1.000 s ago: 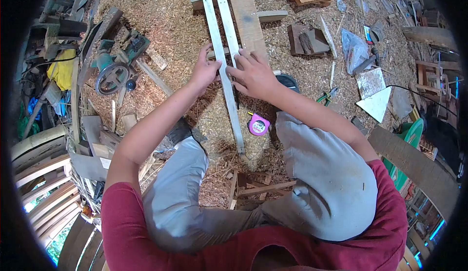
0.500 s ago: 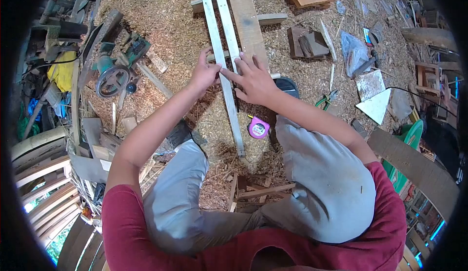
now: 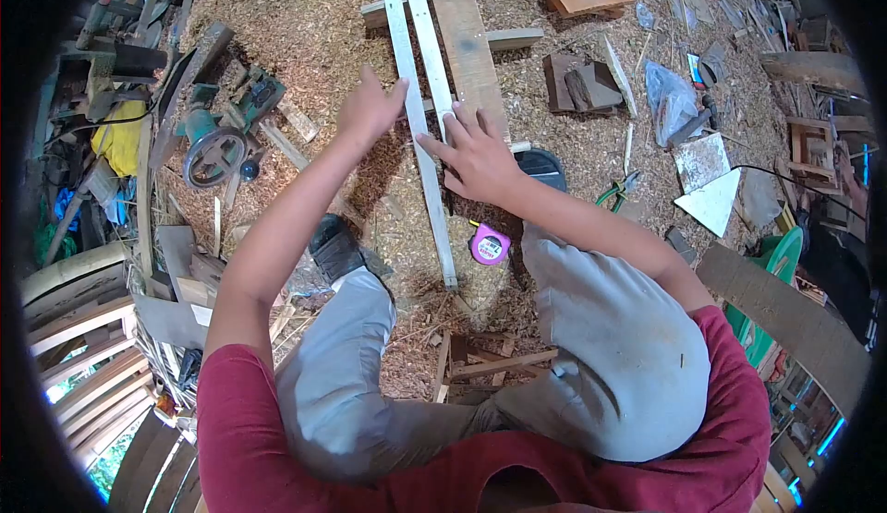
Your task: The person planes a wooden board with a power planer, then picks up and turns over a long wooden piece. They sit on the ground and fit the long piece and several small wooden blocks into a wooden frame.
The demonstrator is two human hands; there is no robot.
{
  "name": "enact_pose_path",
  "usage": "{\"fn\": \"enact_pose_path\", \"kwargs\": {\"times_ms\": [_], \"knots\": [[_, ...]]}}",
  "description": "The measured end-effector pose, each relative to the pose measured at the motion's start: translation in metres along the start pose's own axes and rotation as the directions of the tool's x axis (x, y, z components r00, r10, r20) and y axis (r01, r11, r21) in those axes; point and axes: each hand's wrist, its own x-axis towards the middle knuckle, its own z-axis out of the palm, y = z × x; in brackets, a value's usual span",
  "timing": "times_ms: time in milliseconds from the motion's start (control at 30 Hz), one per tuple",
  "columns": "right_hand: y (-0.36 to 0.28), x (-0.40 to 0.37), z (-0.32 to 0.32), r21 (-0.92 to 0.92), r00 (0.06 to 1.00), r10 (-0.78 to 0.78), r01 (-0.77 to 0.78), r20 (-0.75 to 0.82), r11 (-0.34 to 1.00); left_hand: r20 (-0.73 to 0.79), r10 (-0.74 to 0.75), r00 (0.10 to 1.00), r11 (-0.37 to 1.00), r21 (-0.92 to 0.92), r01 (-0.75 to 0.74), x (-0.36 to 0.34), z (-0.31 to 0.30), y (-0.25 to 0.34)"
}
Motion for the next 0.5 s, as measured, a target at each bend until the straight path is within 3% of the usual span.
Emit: {"fn": "enact_pose_path", "kwargs": {"times_ms": [100, 200, 333, 433, 467, 500], "knots": [[0.0, 0.001, 0.001, 0.0, 1.0, 0.001, -0.001, -0.011, 1.0, -0.299, 0.241, 0.923, 0.971, 0.078, -0.228, 0.027, -0.006, 0.001], [-0.001, 0.0, 0.001, -0.001, 1.0, 0.0, 0.0, -0.023, 1.0, -0.362, 0.371, 0.855, 0.923, 0.242, -0.298, 0.039, -0.028, 0.025], [0.0, 0.0, 0.003, 0.0, 1.0, 0.001, -0.001, -0.008, 1.0, -0.498, 0.561, 0.661, 0.821, 0.438, -0.367, 0.101, -0.019, 0.023], [0.001, -0.001, 0.003, -0.003, 1.0, -0.002, 0.002, -0.024, 1.0, -0.455, 0.587, 0.669, 0.804, 0.428, -0.413, 0.139, -0.019, 0.016], [0.002, -0.001, 0.002, 0.005, 1.0, 0.0, 0.001, -0.022, 1.0, -0.526, 0.614, 0.589, 0.786, 0.476, -0.394, 0.151, -0.015, 0.012], [0.003, -0.001, 0.002, 0.014, 1.0, 0.002, -0.001, -0.019, 1.0, -0.469, 0.561, 0.683, 0.822, 0.41, -0.395, 0.15, -0.02, 0.013]]}}
